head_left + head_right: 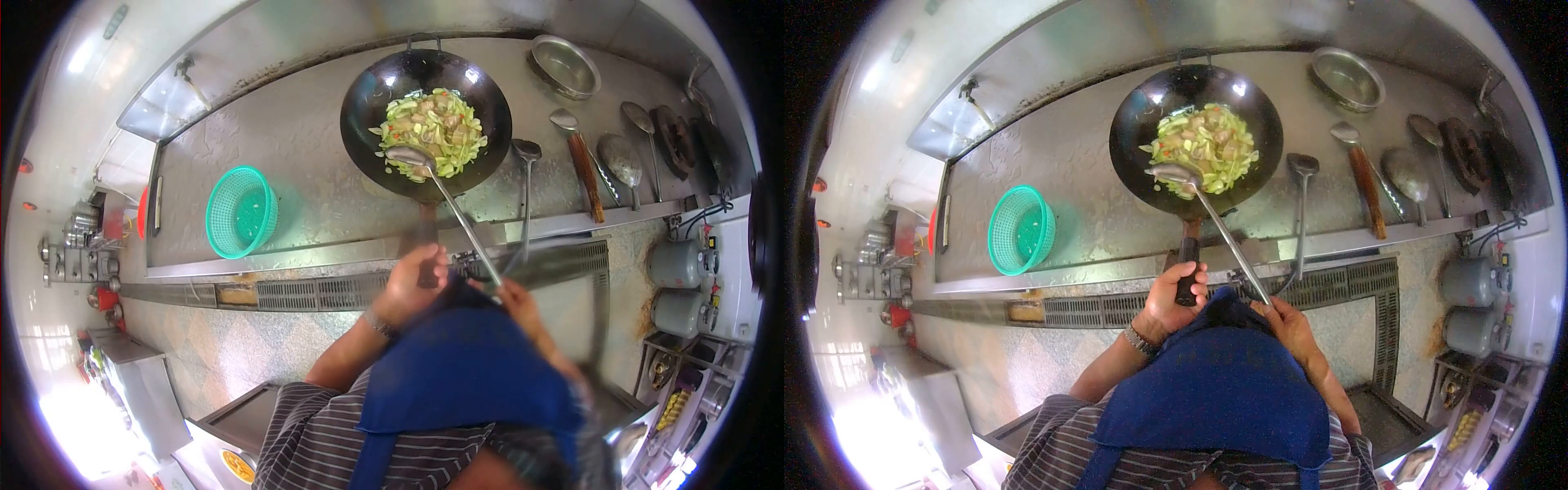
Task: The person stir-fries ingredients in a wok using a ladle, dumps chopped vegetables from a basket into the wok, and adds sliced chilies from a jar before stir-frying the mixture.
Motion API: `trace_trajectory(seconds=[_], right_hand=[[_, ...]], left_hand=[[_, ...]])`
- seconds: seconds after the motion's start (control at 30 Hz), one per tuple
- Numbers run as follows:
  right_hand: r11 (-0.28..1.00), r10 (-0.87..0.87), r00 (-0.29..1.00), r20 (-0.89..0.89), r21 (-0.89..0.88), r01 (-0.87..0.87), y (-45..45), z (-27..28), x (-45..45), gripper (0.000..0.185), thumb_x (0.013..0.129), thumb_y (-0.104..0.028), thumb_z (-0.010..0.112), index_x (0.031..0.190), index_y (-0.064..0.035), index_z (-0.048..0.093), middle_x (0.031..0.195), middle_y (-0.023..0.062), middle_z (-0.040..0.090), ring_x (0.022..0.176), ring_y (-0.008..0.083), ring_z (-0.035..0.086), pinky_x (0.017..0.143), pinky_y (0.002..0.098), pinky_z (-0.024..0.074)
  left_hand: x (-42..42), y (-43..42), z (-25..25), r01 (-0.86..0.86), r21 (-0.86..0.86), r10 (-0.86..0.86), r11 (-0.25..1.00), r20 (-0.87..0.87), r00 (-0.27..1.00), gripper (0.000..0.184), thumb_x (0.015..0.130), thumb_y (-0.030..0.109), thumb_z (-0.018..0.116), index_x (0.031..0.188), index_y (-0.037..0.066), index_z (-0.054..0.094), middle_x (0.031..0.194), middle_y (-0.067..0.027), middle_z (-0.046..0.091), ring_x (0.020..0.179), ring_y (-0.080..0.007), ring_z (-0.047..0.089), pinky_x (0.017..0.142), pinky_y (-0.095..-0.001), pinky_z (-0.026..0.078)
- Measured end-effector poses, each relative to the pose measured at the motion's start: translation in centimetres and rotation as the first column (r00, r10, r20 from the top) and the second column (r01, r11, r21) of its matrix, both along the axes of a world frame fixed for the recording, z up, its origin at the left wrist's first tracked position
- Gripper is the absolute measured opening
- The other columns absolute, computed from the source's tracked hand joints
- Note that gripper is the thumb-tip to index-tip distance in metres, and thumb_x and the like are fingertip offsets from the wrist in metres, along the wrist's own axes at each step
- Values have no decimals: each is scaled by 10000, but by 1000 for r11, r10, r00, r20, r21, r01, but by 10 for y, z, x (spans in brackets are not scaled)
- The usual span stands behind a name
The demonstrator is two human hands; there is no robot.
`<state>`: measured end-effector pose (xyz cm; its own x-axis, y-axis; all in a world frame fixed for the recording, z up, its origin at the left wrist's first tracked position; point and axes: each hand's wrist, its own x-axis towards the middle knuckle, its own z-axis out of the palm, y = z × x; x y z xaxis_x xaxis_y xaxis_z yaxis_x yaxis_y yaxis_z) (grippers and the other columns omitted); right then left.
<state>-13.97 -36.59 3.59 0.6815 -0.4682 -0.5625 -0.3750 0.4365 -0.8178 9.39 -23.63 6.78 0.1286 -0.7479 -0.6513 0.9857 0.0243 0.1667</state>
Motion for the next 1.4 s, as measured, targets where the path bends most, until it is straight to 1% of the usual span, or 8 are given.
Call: trace_trajectory(seconds=[0.1,0.27,0.37,0.63,0.73,0.9,1.17,1.4], right_hand=[[1000,-12,999,38,17,12,0,-9,-2,308,1022,-228,547,1219,-17,653,1103,58,707,1021,119,623,928,248,470],[998,34,996,-86,-47,-38,-1,9,1,308,1021,-226,549,1217,-13,652,1102,57,707,1025,124,625,933,252,471],[997,43,994,-101,-58,-49,-1,12,2,311,1022,-223,546,1220,-6,646,1106,63,706,1029,127,627,934,254,473],[1000,22,998,-53,10,-22,-1,10,1,320,1021,-224,546,1228,3,637,1115,77,703,1033,132,631,932,257,480],[1000,16,999,-29,10,-16,0,1,-1,320,1022,-222,543,1227,5,633,1119,78,702,1032,136,634,934,261,484],[999,45,998,-40,-27,-46,-1,1,-1,318,1024,-217,532,1225,10,628,1125,83,702,1046,148,636,946,267,480],[993,74,992,-100,-83,-83,-3,1,-1,312,1026,-209,522,1226,7,626,1126,93,702,1058,158,636,956,276,477],[993,85,992,-92,-75,-92,-3,11,2,319,1026,-221,525,1222,8,627,1120,93,703,1056,161,637,954,278,477]], left_hand=[[0,-1,3,-3,15,3,1000,8,1000,232,919,212,631,1061,45,557,846,-10,575,666,-117,533,593,-280,481],[-1,-1,5,-7,12,7,1000,12,1000,237,918,213,633,1061,41,555,838,-10,576,662,-116,531,589,-277,479],[-1,-1,5,-7,19,7,1000,14,1000,238,918,212,634,1063,40,556,839,-10,577,663,-115,531,588,-277,478],[-1,-1,5,-6,25,6,1000,5,1000,240,920,213,633,1069,41,558,837,-8,579,668,-114,532,587,-275,478],[-1,-1,6,-4,21,4,1000,3,1000,242,922,218,632,1071,41,557,837,-7,579,669,-113,533,587,-273,478],[-1,0,4,2,-8,-2,1000,4,1000,252,926,230,634,1074,41,554,845,-8,574,674,-113,533,589,-269,476],[0,0,5,3,11,-3,1000,2,1000,257,926,241,639,1066,41,559,842,-8,573,670,-113,526,593,-270,472],[-1,-1,5,5,22,-5,1000,8,1000,251,922,241,646,1054,43,567,838,-9,577,664,-112,526,589,-267,474]])
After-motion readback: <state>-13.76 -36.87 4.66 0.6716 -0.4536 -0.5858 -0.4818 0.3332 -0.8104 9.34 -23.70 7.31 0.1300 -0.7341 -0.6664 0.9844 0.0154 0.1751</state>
